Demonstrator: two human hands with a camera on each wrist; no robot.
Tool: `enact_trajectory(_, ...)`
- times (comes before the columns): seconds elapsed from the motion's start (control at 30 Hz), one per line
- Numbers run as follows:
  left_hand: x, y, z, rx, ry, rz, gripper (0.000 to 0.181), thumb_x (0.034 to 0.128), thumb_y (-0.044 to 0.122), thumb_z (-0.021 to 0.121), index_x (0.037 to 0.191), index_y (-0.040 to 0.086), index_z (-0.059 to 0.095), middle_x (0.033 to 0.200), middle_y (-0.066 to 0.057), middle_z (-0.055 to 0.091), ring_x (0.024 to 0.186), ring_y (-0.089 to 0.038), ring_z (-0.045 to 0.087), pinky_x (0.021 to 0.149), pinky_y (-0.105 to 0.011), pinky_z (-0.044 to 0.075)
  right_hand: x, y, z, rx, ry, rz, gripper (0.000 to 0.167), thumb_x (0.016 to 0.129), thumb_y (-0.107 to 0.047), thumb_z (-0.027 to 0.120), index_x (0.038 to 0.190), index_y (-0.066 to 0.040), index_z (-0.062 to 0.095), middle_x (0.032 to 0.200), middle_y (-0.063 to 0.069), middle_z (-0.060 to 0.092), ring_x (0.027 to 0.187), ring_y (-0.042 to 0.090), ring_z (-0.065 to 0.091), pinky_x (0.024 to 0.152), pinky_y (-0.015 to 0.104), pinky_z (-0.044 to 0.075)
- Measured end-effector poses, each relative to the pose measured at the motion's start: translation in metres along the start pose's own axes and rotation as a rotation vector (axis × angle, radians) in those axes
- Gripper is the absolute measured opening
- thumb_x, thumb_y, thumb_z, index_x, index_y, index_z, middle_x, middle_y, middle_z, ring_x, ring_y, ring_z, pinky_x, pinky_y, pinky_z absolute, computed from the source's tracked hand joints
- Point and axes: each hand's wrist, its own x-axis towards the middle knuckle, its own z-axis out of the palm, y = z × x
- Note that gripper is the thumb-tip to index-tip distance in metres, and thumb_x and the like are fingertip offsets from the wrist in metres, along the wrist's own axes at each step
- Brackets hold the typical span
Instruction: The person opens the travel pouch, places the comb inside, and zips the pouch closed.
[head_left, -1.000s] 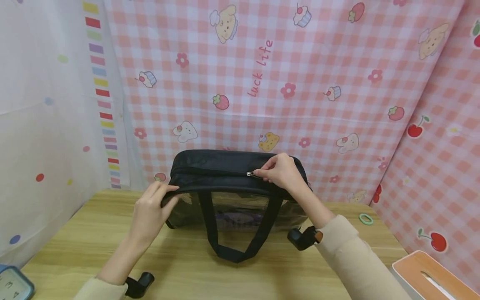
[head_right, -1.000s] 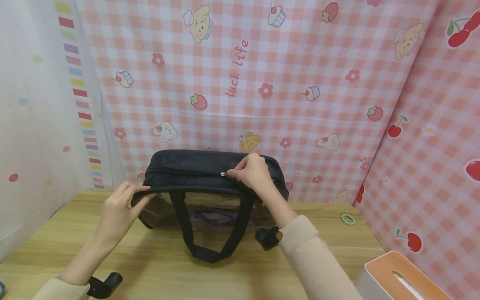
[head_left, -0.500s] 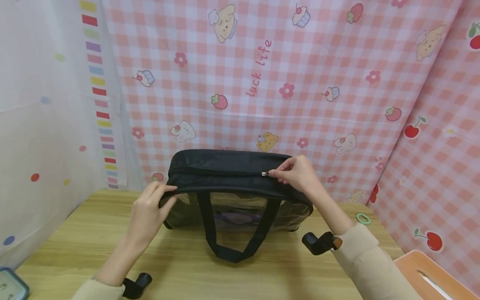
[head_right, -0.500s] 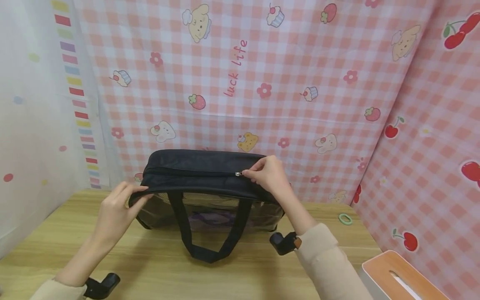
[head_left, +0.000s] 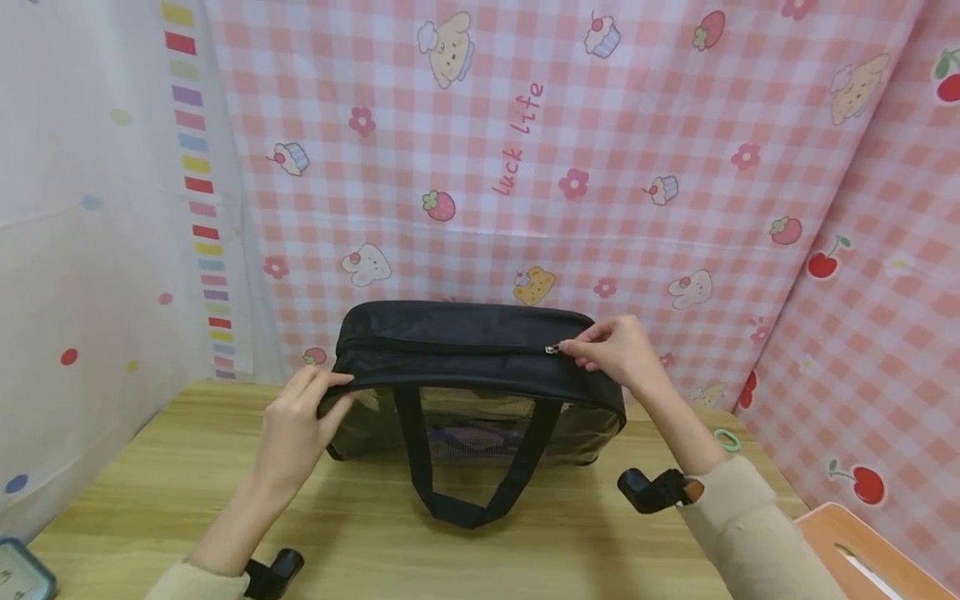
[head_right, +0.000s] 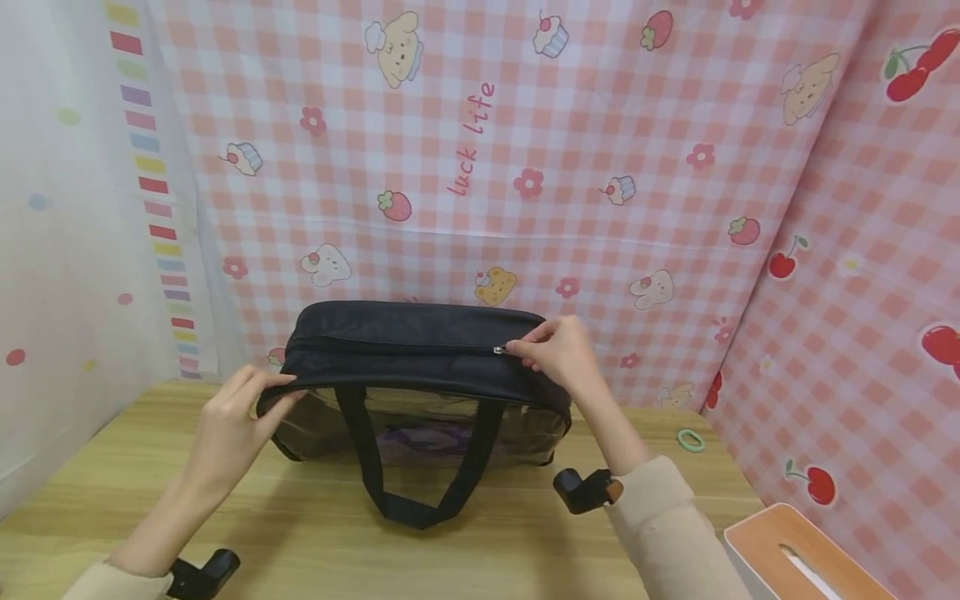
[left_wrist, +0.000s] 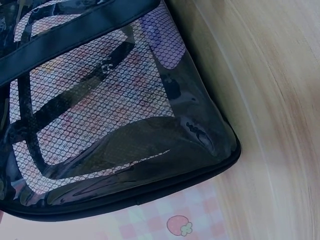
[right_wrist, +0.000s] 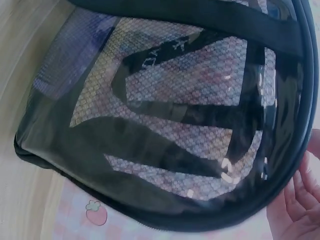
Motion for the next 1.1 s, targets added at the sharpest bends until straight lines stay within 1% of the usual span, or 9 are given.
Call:
enact_trajectory(0.17, 0.000, 0.000, 0.001, 0.005, 0.006, 0.001, 0.028, 0.0608, -0.006, 0.080, 0.086, -0.001, 0.067, 0.081, -0.013, 0.060, 0.076, -0.028, 0.062, 0.062, -0.037, 0.053, -0.003, 0.008, -0.009, -0.006, 0.018, 0.034, 0.029, 0.081, -0.026, 0.069, 0.087, 0.003, 0.070, 0.066, 0.001, 0.068, 0.057, 0.006, 0.062, 0.059, 0.023, 0.055)
enact_trajectory(0.33, 0.000, -0.001, 0.002, 0.003, 0.003, 0.001, 0.028, 0.0606, -0.006, 0.080, 0.085, -0.001, 0.067, 0.081, -0.014, 0.060, 0.076, -0.029, 0.062, 0.062, -0.038, 0.054, -0.008, 0.016, -0.017, -0.008, 0.040, 0.037, 0.032, 0.080, -0.027, 0.070, 0.086, 0.004, 0.069, 0.066, 0.001, 0.067, 0.058, 0.007, 0.063, 0.061, 0.025, 0.056)
enact_trajectory(0.57, 0.000, -0.001, 0.001, -0.002, 0.012, 0.011, 0.028, 0.0608, -0.006, 0.080, 0.085, -0.002, 0.067, 0.081, -0.014, 0.060, 0.075, -0.028, 0.061, 0.060, -0.037, 0.053, -0.013, 0.037, -0.028, 0.015, 0.074, 0.072, 0.034, 0.081, -0.025, 0.069, 0.089, 0.008, 0.067, 0.065, -0.002, 0.066, 0.057, 0.005, 0.062, 0.059, 0.022, 0.056)
enact_trajectory(0.67, -0.001, -0.001, 0.000, 0.005, 0.018, 0.010, 0.029, 0.0602, -0.006, 0.080, 0.085, -0.002, 0.067, 0.081, -0.014, 0.060, 0.074, -0.028, 0.062, 0.060, -0.037, 0.053, -0.014, 0.046, -0.032, 0.008, 0.079, 0.075, 0.036, 0.081, -0.027, 0.069, 0.089, 0.008, 0.067, 0.064, -0.003, 0.066, 0.058, 0.004, 0.061, 0.060, 0.023, 0.056)
enact_trajectory(0.83, 0.000, 0.000, 0.000, 0.008, 0.014, 0.020, 0.029, 0.0606, -0.005, 0.080, 0.086, -0.002, 0.067, 0.080, -0.013, 0.060, 0.075, -0.027, 0.062, 0.061, -0.036, 0.053, -0.018, 0.055, -0.036, -0.001, 0.079, 0.097, 0.041, 0.081, -0.032, 0.068, 0.090, 0.008, 0.067, 0.065, -0.003, 0.066, 0.060, 0.004, 0.062, 0.061, 0.023, 0.056)
enact_trajectory(0.97, 0.000, 0.000, 0.001, 0.004, 0.012, 0.020, 0.028, 0.0616, -0.004, 0.080, 0.086, -0.001, 0.067, 0.080, -0.013, 0.060, 0.074, -0.026, 0.062, 0.061, -0.036, 0.053, -0.019, 0.059, -0.037, 0.014, 0.076, 0.121, 0.046, 0.081, -0.035, 0.068, 0.093, 0.009, 0.066, 0.067, -0.002, 0.067, 0.058, 0.002, 0.061, 0.061, 0.023, 0.056)
enact_trajectory(1.1, -0.001, 0.000, 0.001, 0.002, 0.026, 0.015, 0.028, 0.0615, -0.004, 0.080, 0.086, -0.001, 0.067, 0.080, -0.012, 0.060, 0.074, -0.026, 0.062, 0.061, -0.036, 0.052, -0.019, 0.063, -0.036, 0.011, 0.079, 0.134, 0.046, 0.081, -0.034, 0.068, 0.094, 0.010, 0.066, 0.067, -0.001, 0.067, 0.058, 0.002, 0.061, 0.059, 0.021, 0.055)
